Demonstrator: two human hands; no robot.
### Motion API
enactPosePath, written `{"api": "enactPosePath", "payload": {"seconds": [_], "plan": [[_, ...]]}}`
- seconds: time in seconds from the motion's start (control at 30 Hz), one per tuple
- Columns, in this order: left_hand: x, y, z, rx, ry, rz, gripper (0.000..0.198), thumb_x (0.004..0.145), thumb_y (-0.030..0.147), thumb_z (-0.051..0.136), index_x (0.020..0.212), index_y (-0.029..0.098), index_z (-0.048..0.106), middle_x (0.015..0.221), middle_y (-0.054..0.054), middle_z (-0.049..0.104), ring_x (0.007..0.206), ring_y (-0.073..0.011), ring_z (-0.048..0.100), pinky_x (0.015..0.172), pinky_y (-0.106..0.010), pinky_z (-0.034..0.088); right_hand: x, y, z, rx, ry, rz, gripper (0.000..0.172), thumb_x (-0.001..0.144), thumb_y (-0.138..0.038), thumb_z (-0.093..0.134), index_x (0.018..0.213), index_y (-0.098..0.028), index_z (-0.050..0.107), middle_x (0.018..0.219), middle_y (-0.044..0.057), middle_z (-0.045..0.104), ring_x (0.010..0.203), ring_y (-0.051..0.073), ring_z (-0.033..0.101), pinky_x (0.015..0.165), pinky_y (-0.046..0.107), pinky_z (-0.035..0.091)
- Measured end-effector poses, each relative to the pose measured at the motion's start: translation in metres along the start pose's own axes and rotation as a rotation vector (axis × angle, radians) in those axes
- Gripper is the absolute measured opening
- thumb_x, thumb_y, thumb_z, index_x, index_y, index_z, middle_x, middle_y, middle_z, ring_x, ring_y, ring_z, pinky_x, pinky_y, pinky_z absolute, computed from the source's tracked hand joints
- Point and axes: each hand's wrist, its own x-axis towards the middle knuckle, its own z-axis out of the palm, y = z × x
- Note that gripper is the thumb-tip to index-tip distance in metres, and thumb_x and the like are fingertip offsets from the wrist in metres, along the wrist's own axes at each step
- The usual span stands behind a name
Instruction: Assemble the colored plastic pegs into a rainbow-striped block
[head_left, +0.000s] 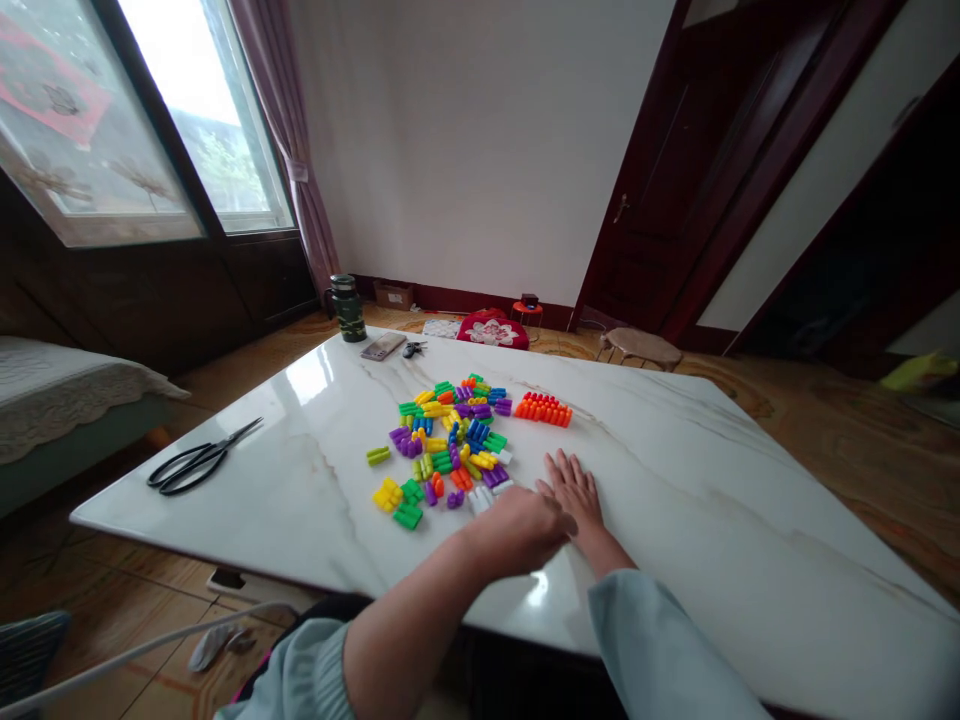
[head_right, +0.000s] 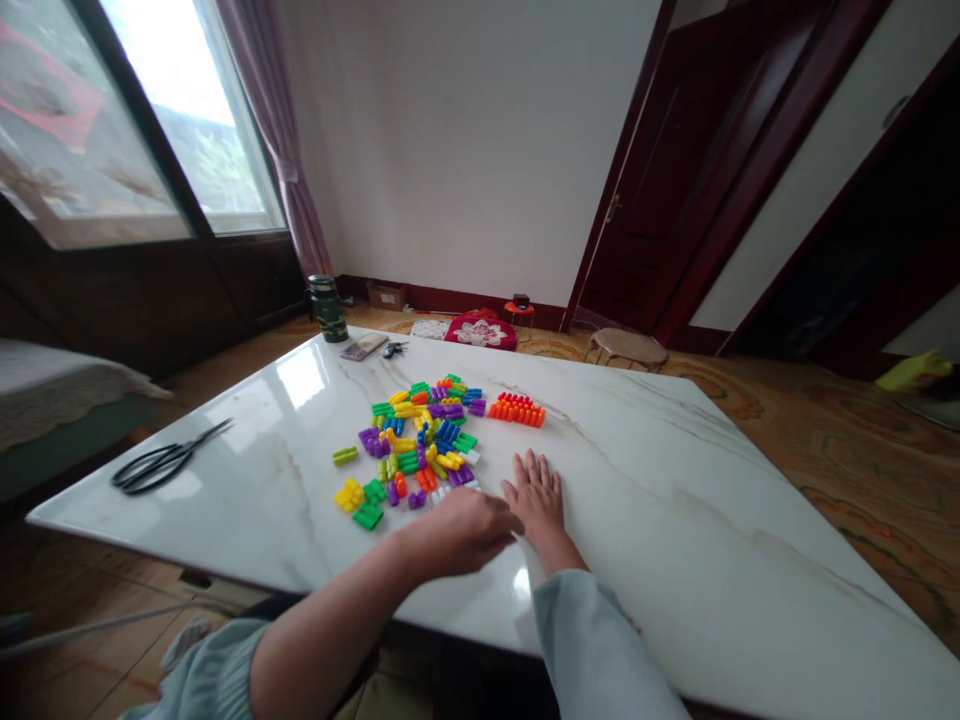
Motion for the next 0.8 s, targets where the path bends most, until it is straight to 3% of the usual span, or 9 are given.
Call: {"api": "enactPosePath", "payload": {"seconds": [0.17, 0.37, 0.53, 0.8], "plan": [[-0.007, -0.025, -0.007, 0.08, 0.134, -0.115, 0.024, 0.087, 0.023, 0.047, 0.098, 0.021, 0.068, 0.087, -0.005, 0.071, 0.078, -0.0192, 0.066, 0.064, -0.026, 0.046, -0.036, 0.003, -0.001, 0.051, 0.035, -0.06, 0.057, 0.095, -0.048, 0.025, 0.148, -0.028, 0.021, 0.156, 0.003, 0.015, 0.142, 0.025, 0.013, 0.112, 0.053, 0.013], [-0.007, -0.03, -0.002, 0.094, 0.178, -0.109, 0.025, 0.087, 0.025, 0.048, 0.098, 0.021, 0.07, 0.087, -0.005, 0.072, 0.076, -0.0179, 0.065, 0.064, -0.025, 0.044, -0.063, -0.005, -0.001, 0.079, 0.065, 0.0, 0.056, 0.095, -0.05, 0.024, 0.147, -0.029, 0.023, 0.156, 0.003, 0.016, 0.141, 0.028, 0.014, 0.11, 0.056, 0.013], [-0.002, -0.028, 0.001, 0.097, 0.211, -0.086, 0.025, 0.086, 0.027, 0.049, 0.098, 0.022, 0.071, 0.083, -0.005, 0.072, 0.074, -0.018, 0.065, 0.063, -0.025, 0.044, -0.067, -0.011, -0.002, 0.088, 0.077, 0.049, 0.055, 0.095, -0.05, 0.023, 0.146, -0.03, 0.025, 0.155, 0.002, 0.018, 0.141, 0.028, 0.014, 0.11, 0.056, 0.012], [-0.004, -0.019, -0.01, 0.076, 0.204, -0.097, 0.025, 0.085, 0.025, 0.05, 0.097, 0.02, 0.072, 0.089, -0.007, 0.072, 0.082, -0.0207, 0.066, 0.068, -0.027, 0.046, -0.062, -0.008, 0.0, 0.08, 0.048, 0.058, 0.057, 0.094, -0.052, 0.022, 0.146, -0.03, 0.024, 0.156, 0.002, 0.017, 0.14, 0.027, 0.013, 0.11, 0.053, 0.014]]}}
